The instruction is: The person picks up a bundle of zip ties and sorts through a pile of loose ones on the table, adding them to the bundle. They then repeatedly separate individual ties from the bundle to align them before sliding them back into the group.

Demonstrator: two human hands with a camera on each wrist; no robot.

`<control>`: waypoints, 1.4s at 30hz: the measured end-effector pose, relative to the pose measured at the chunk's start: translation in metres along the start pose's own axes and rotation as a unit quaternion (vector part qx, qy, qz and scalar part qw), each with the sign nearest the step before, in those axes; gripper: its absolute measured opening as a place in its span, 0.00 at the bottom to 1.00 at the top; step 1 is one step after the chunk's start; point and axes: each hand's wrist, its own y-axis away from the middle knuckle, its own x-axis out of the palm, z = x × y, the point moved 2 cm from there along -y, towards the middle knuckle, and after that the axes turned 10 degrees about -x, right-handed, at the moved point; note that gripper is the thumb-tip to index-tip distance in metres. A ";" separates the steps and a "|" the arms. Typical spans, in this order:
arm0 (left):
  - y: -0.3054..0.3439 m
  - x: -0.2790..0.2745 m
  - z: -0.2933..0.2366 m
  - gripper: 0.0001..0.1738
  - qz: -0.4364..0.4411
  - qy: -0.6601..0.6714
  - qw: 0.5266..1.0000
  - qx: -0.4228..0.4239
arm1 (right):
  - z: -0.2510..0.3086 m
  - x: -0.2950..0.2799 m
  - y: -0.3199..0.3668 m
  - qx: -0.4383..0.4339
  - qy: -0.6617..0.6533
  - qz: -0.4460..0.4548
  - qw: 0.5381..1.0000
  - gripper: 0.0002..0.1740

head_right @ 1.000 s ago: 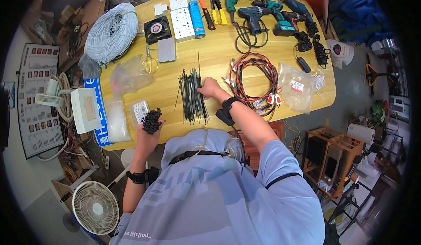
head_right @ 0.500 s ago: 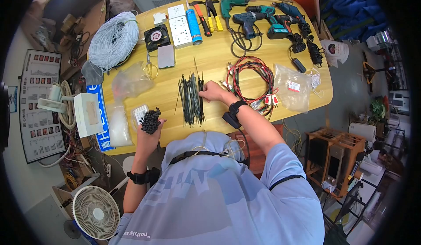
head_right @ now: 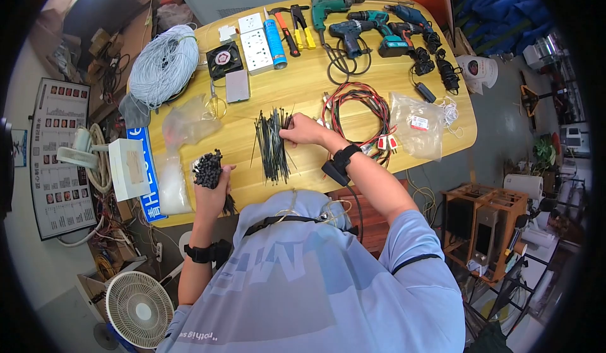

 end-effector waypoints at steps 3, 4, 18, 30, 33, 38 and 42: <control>-0.001 0.001 0.001 0.08 0.004 0.009 1.000 -0.002 | 0.006 0.001 0.005 -0.009 -0.004 -0.011 1.000 0.15; -0.002 0.001 0.001 0.08 0.004 0.009 1.000 -0.002 | 0.006 0.001 0.005 -0.009 -0.004 -0.011 1.000 0.15; 0.003 0.006 -0.074 0.17 0.037 -0.233 0.920 0.314 | 0.122 0.006 0.058 -0.143 0.128 0.075 0.979 0.13; 0.002 0.018 -0.054 0.09 0.130 -0.159 0.963 0.177 | 0.158 0.007 0.080 -0.181 0.063 0.061 0.980 0.11; 0.000 0.015 -0.051 0.11 0.092 -0.042 0.990 0.093 | 0.156 0.008 0.082 -0.165 -0.002 0.024 0.986 0.09; 0.006 0.021 -0.058 0.13 0.048 0.057 0.995 0.073 | 0.164 0.018 0.085 -0.180 -0.102 0.038 0.978 0.09; 0.014 0.031 -0.064 0.14 0.057 0.088 0.993 0.063 | 0.160 0.026 0.078 -0.154 -0.084 0.080 0.981 0.07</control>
